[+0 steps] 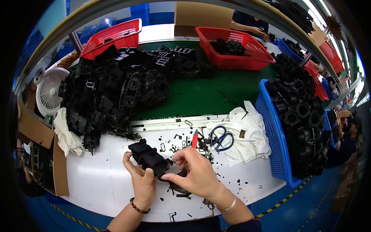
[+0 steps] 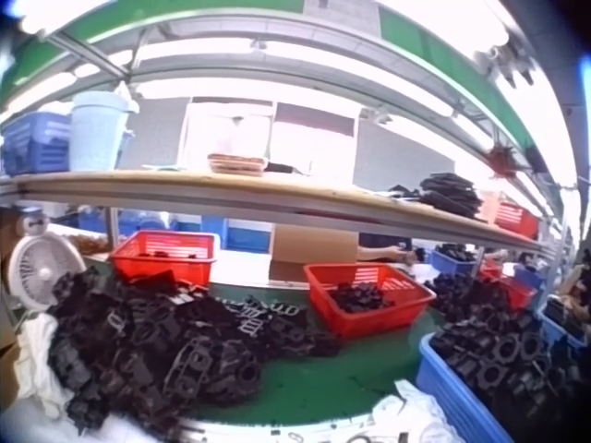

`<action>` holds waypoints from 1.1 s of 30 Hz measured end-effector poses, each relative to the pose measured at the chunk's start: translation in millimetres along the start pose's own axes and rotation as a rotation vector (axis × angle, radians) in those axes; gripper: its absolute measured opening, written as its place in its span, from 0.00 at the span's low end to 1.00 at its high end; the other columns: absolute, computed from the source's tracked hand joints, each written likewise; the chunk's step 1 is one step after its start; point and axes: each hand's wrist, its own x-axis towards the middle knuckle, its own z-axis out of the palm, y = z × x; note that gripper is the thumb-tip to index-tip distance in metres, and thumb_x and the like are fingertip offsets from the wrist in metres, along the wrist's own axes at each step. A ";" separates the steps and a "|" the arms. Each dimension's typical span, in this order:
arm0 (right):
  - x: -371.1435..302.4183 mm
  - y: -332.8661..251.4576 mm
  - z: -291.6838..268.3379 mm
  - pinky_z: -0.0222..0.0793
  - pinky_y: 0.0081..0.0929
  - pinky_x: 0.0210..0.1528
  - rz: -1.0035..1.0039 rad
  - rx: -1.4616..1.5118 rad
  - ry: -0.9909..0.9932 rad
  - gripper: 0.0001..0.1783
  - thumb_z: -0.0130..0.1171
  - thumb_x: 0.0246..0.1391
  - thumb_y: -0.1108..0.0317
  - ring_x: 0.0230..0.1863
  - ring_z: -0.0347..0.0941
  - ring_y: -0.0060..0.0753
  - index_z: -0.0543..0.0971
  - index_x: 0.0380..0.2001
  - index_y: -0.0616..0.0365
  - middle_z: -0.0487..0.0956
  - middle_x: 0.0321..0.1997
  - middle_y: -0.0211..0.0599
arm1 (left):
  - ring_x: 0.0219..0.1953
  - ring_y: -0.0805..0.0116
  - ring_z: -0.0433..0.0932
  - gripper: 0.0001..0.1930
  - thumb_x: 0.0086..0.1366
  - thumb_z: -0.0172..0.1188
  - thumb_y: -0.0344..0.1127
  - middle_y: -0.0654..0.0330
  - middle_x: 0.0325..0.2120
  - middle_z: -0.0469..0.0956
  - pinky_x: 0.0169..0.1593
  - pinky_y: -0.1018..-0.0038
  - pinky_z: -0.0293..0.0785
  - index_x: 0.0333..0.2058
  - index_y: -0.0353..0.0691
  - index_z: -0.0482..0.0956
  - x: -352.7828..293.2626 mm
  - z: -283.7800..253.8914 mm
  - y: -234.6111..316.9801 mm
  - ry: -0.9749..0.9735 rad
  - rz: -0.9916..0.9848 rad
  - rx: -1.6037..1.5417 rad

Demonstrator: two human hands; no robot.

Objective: The person deburrs and cleans plastic components using a red handheld deburring tool, then wipes them with a white cloth.

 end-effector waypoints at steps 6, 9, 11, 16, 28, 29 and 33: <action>2.9 -3.1 6.1 0.74 0.27 0.28 -0.321 -0.097 0.066 0.18 0.73 0.44 0.74 0.28 0.75 0.34 0.83 0.42 0.61 0.79 0.32 0.38 | 0.42 0.72 0.75 0.52 0.57 0.76 0.44 0.55 0.46 0.70 0.44 0.80 0.74 0.66 0.50 0.42 -1.1 8.8 6.7 0.030 -0.041 0.046; 2.9 -3.6 8.1 0.74 0.28 0.27 -0.355 -0.121 0.113 0.14 0.71 0.44 0.77 0.27 0.77 0.35 0.84 0.38 0.62 0.79 0.30 0.39 | 0.44 0.73 0.75 0.51 0.57 0.76 0.42 0.58 0.45 0.71 0.46 0.79 0.75 0.67 0.44 0.44 -0.5 8.1 5.3 0.012 0.021 0.071; 3.3 -5.9 7.4 0.73 0.28 0.26 -0.357 -0.098 0.143 0.11 0.69 0.46 0.79 0.27 0.78 0.36 0.84 0.36 0.63 0.80 0.29 0.39 | 0.44 0.74 0.75 0.41 0.60 0.73 0.38 0.61 0.43 0.73 0.47 0.79 0.75 0.63 0.40 0.53 -1.5 10.9 11.4 -0.037 -0.090 0.002; 4.1 -5.0 8.5 0.71 0.26 0.24 -0.363 -0.117 0.185 0.09 0.68 0.46 0.80 0.24 0.77 0.34 0.83 0.34 0.64 0.80 0.27 0.39 | 0.43 0.76 0.75 0.29 0.63 0.70 0.34 0.64 0.40 0.75 0.48 0.78 0.73 0.55 0.38 0.61 -0.4 5.1 2.4 -0.070 -0.117 -0.033; -7.8 -1.9 25.1 0.62 0.13 0.21 0.040 0.133 0.339 0.03 0.65 0.52 0.80 0.21 0.68 0.10 0.80 0.28 0.65 0.77 0.24 0.29 | 0.44 0.73 0.75 0.26 0.64 0.60 0.18 0.65 0.40 0.73 0.51 0.74 0.72 0.54 0.46 0.59 0.1 20.0 14.4 -0.124 -0.263 -0.363; -7.4 -1.9 25.2 0.63 0.15 0.19 0.034 0.138 0.367 0.04 0.66 0.51 0.80 0.20 0.68 0.12 0.79 0.27 0.64 0.76 0.23 0.29 | 0.44 0.73 0.75 0.26 0.64 0.60 0.17 0.65 0.41 0.73 0.52 0.73 0.72 0.54 0.46 0.59 0.1 20.8 14.0 -0.118 -0.269 -0.371; -6.7 -4.0 20.6 0.62 0.14 0.20 0.121 0.262 0.356 0.04 0.66 0.54 0.77 0.21 0.68 0.10 0.80 0.28 0.65 0.77 0.24 0.27 | 0.45 0.73 0.75 0.28 0.63 0.59 0.16 0.64 0.41 0.73 0.53 0.72 0.73 0.56 0.46 0.58 -1.4 23.3 15.4 -0.074 -0.294 -0.376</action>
